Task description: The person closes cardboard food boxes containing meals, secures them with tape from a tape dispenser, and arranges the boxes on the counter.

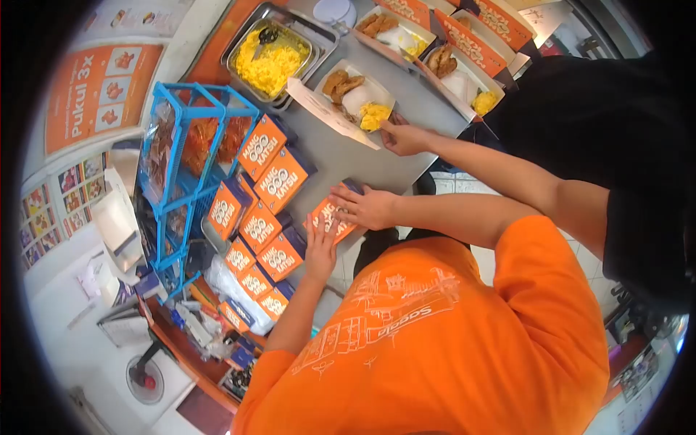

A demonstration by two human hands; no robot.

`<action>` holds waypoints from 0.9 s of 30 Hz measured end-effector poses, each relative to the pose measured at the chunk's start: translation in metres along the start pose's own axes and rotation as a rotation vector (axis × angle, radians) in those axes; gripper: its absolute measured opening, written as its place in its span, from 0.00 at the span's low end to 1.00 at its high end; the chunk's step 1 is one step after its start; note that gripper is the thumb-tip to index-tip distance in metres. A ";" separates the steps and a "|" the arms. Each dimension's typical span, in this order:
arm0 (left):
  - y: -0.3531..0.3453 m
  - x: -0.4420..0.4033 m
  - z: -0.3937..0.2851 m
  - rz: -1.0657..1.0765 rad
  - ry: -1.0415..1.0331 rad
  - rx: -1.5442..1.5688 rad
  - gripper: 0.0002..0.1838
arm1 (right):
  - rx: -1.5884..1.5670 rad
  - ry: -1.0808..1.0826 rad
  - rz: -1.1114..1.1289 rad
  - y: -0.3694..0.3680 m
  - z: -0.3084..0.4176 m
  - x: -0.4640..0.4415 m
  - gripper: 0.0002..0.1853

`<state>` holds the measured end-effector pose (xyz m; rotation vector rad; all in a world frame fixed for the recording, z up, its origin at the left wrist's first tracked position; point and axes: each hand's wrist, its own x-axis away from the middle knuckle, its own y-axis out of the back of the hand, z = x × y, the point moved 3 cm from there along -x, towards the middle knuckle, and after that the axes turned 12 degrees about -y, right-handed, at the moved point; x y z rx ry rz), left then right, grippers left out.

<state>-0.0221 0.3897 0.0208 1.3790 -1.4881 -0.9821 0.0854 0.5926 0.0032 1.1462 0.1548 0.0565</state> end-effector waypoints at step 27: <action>0.191 -0.437 0.034 0.021 -0.660 -0.218 0.16 | -0.180 -1.518 -0.272 0.193 -0.114 0.117 0.16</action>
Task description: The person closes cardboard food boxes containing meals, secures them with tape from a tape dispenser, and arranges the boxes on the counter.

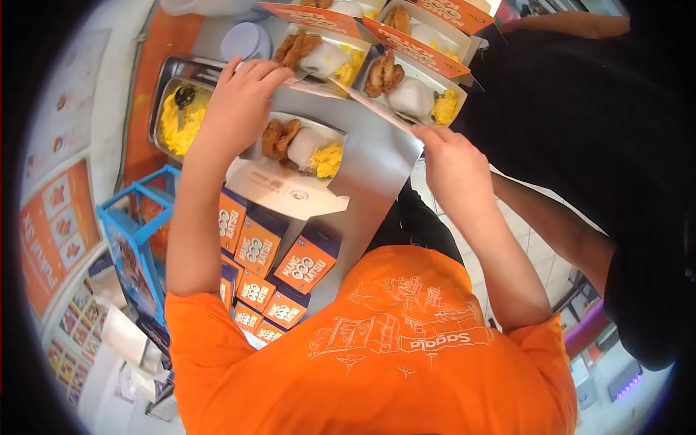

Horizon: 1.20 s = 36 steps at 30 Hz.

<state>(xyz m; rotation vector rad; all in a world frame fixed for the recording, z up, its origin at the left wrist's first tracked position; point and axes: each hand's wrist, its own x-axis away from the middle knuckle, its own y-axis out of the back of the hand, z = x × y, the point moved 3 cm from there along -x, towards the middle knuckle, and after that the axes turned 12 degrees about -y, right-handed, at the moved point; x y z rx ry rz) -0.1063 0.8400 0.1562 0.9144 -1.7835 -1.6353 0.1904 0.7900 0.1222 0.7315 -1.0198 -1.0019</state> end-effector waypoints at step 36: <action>0.037 0.122 -0.072 0.175 0.327 0.227 0.17 | -0.345 0.516 -0.192 0.015 0.068 0.025 0.23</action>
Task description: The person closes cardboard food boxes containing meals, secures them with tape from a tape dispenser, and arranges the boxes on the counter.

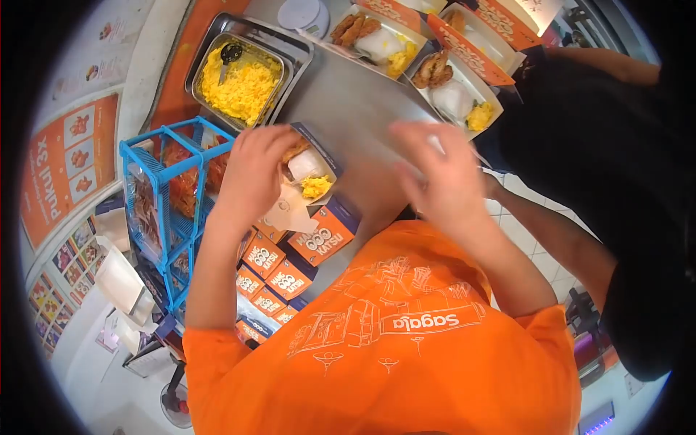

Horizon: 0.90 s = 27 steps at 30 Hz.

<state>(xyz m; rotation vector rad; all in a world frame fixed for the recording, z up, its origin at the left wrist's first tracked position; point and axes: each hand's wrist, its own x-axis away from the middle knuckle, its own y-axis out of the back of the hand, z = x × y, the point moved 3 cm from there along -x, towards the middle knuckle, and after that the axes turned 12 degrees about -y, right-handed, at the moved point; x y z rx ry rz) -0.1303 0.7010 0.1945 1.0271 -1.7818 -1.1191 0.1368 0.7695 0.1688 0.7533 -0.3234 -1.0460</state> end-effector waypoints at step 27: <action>-0.009 -0.001 -0.052 -0.631 0.645 0.946 0.20 | 0.081 -0.098 0.469 0.067 0.024 -0.078 0.25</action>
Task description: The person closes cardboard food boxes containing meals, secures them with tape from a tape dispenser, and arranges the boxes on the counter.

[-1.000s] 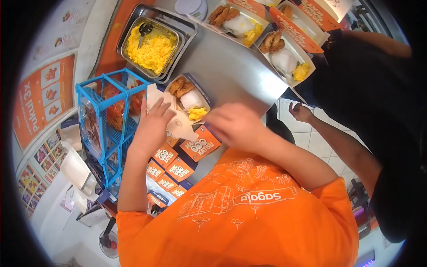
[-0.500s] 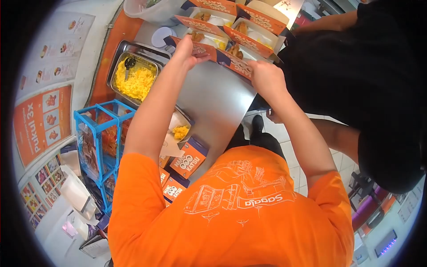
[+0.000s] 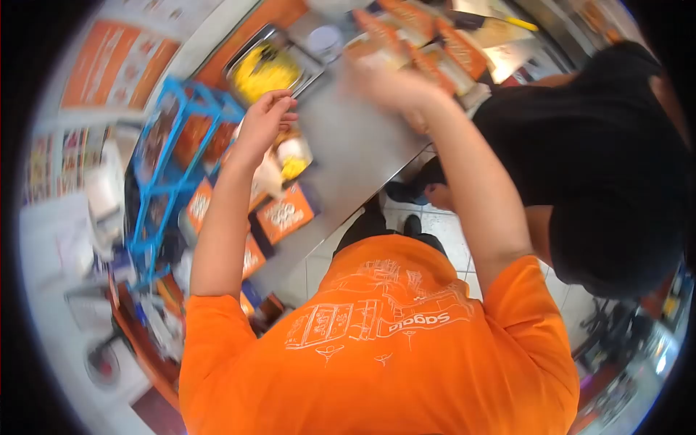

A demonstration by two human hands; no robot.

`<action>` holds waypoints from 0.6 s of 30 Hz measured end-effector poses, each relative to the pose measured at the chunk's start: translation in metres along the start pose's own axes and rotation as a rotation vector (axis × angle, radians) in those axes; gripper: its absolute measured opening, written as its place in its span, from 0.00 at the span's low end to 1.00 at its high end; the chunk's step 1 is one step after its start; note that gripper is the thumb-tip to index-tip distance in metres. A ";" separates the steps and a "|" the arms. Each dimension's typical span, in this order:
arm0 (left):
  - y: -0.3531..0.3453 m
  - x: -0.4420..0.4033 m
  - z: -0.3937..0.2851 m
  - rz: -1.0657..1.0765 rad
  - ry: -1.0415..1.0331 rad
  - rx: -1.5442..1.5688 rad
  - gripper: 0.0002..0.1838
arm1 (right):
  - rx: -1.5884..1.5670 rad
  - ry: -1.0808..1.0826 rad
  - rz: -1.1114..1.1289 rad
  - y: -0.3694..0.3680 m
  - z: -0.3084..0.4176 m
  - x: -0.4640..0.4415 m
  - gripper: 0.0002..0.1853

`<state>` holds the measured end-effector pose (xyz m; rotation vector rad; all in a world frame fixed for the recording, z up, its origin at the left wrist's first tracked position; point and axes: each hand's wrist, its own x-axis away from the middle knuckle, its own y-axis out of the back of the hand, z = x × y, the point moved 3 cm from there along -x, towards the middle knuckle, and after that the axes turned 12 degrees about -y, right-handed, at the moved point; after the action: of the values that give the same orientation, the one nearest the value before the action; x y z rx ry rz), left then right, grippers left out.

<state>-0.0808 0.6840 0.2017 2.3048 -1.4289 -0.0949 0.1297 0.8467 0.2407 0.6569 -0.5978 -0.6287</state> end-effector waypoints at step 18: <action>0.101 0.425 0.263 -0.404 0.324 -0.933 0.24 | 0.268 0.811 0.013 -0.354 0.012 0.109 0.32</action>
<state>-0.0396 0.1930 0.0708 1.6623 -0.5393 -0.3922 0.0751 0.5462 0.0315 1.0767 0.0776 -0.2253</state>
